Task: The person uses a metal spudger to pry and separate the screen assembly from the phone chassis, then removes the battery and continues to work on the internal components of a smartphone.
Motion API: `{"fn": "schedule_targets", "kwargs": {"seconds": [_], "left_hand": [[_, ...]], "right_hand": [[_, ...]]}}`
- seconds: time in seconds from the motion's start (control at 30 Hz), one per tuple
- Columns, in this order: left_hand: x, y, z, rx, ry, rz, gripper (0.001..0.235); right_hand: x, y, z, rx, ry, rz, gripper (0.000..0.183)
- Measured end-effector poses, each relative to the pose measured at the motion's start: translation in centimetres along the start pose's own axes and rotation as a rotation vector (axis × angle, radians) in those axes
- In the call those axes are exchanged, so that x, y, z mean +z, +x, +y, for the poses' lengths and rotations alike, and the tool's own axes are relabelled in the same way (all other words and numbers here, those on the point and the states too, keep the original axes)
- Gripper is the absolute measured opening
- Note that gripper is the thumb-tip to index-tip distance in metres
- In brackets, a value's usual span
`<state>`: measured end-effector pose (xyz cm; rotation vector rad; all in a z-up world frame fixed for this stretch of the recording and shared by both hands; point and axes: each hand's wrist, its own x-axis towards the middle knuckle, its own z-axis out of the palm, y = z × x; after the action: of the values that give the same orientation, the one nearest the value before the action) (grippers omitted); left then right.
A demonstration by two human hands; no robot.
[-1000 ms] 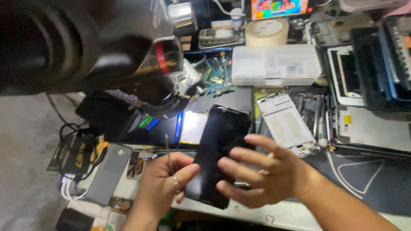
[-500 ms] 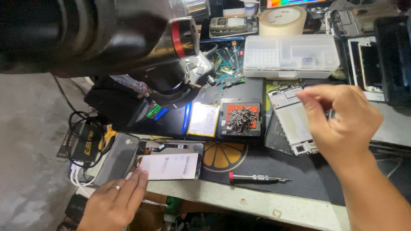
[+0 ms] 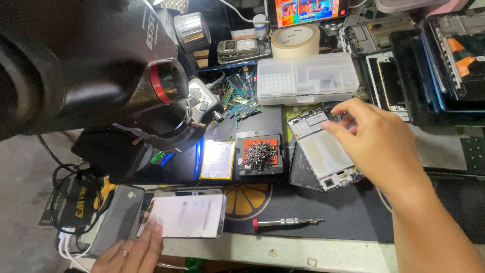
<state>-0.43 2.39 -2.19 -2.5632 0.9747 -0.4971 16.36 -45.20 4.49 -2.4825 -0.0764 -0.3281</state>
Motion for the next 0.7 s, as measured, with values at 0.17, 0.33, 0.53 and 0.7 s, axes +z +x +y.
{"fn": "schedule_targets", "kwargs": {"seconds": [0.17,0.33,0.53,0.7], "left_hand": [[-0.2,0.8,-0.3,0.024,0.072,0.005,0.038],[0.0,2.1,-0.2,0.019,0.033,-0.03,0.053],[1.3,1.7,-0.7,0.068,-0.019,-0.14,0.062],[1.8,1.3,-0.3,-0.006,-0.093,-0.159,0.066]], "right_hand": [[0.7,-0.7,-0.1,-0.167,-0.423,-0.107,0.068],[1.6,-1.4,-0.5,-0.14,-0.602,-0.222,0.085],[1.9,-1.3,-1.0,-0.144,-0.617,-0.221,0.086],[2.2,-1.4,-1.2,-0.137,-0.591,-0.184,0.092]]}}
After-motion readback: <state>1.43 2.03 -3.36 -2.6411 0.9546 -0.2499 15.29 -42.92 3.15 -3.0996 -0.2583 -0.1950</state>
